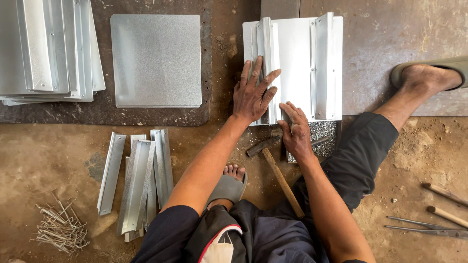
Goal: The person sits on the floor and repeatedly hammers a nail into a metal sheet using a hammer. The person holds the sheet with one hand and strikes the nail with the other, then moves the sheet to a new position and repeats the process.
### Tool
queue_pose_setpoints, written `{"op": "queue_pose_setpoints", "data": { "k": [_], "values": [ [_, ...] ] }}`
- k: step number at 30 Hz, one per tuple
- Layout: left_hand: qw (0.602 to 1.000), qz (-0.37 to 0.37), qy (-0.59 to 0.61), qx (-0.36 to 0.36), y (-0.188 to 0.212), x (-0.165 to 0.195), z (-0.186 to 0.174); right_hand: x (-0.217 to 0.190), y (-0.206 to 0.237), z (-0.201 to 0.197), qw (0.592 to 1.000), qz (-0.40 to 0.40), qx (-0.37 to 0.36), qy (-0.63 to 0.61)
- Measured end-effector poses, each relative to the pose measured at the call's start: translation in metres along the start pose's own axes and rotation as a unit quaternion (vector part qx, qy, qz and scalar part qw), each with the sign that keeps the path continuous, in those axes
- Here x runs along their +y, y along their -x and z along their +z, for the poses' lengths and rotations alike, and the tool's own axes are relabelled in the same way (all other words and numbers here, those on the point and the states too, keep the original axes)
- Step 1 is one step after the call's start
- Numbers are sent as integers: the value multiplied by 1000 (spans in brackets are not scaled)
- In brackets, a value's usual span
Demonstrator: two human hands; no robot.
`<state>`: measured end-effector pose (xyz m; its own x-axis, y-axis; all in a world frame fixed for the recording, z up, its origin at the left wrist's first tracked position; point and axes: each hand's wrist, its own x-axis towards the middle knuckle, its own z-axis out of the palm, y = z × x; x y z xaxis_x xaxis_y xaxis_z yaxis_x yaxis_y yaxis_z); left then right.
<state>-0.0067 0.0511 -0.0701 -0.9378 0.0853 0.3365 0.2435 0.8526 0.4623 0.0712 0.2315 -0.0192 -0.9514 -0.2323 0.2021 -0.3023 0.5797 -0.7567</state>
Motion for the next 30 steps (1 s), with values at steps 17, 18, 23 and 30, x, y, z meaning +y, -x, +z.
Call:
{"op": "queue_pose_setpoints", "data": {
  "k": [17, 18, 23, 30],
  "values": [
    [999, 7, -37, -26, 26, 7, 4, 28, 32, 5, 1000, -27, 9, 7],
    [999, 3, -42, -29, 28, 7, 5, 27, 34, 5, 1000, -23, 7, 4],
    [1000, 4, -5, -21, 24, 6, 4, 16, 26, 5, 1000, -20, 10, 3],
    [1000, 0, -19, -19, 29, 1, 12, 25, 32, 10, 999, -23, 13, 20]
  ]
}}
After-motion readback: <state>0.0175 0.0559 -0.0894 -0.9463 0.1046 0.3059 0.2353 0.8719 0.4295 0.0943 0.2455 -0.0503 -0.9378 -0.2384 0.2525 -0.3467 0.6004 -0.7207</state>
